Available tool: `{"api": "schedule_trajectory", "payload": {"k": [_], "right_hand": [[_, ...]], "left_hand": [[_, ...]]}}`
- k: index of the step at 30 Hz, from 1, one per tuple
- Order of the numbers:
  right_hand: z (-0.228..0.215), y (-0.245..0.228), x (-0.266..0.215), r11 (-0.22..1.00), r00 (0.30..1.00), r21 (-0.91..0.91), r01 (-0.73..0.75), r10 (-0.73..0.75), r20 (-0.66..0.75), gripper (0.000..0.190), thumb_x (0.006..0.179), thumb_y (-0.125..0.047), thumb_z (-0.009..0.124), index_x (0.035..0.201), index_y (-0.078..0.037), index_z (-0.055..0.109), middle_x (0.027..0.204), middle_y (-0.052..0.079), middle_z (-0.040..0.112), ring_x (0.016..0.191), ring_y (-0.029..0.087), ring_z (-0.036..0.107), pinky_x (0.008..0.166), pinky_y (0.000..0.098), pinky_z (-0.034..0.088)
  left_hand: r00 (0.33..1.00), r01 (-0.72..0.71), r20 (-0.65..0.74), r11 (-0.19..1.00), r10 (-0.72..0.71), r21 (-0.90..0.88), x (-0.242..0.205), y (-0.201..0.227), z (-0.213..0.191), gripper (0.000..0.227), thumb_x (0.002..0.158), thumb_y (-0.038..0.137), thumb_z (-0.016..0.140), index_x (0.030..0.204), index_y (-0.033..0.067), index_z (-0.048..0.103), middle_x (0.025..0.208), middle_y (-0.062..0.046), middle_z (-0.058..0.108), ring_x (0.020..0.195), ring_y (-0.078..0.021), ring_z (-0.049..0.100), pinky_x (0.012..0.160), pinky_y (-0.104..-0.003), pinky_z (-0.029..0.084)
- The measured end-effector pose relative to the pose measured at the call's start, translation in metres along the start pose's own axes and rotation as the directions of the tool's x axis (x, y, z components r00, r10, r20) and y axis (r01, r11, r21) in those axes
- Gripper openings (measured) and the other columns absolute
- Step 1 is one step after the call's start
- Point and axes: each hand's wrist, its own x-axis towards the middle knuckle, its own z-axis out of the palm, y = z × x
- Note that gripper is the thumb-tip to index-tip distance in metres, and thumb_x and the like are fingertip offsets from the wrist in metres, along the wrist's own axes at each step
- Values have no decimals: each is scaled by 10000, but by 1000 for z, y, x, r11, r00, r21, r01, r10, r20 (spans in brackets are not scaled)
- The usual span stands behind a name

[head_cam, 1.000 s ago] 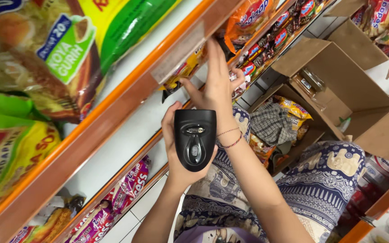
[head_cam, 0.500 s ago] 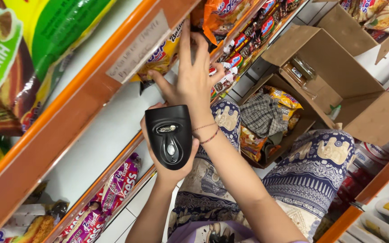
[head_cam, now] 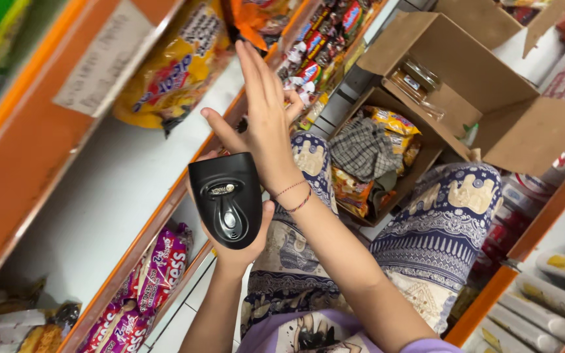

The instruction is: The person sits on the floor in a narrow aisle and repeatedly picks up instant noodle packets from a cardboard box, scans them with a handheld barcode scanner, and places them onto the adjacent shelf. The person also wipes the packets with a cloth before scanning.

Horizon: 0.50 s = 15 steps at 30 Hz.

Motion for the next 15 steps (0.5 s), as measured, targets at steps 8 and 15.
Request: {"api": "schedule_trajectory", "payload": {"k": [8, 15], "right_hand": [[-63, 47, -44, 985, 985, 69, -159, 163, -56, 652, 966, -268, 821, 1517, -138, 497, 1465, 70, 552, 1394, 220, 515, 1201, 375, 286], [-95, 185, -130, 895, 875, -8, -447, 435, -213, 524, 879, -145, 787, 1363, -84, 596, 1272, 110, 639, 1109, 237, 652, 1008, 388, 496]], "left_hand": [[986, 51, 160, 998, -47, -24, -24, -10, 40, 476, 850, 91, 858, 1231, -29, 599, 1092, -88, 687, 954, -196, 680, 879, -323, 566], [939, 54, 342, 997, -35, -48, -23, -28, 116, 619, 794, 134, 865, 1288, -58, 544, 1157, -117, 655, 1029, -233, 656, 942, -348, 520]]}}
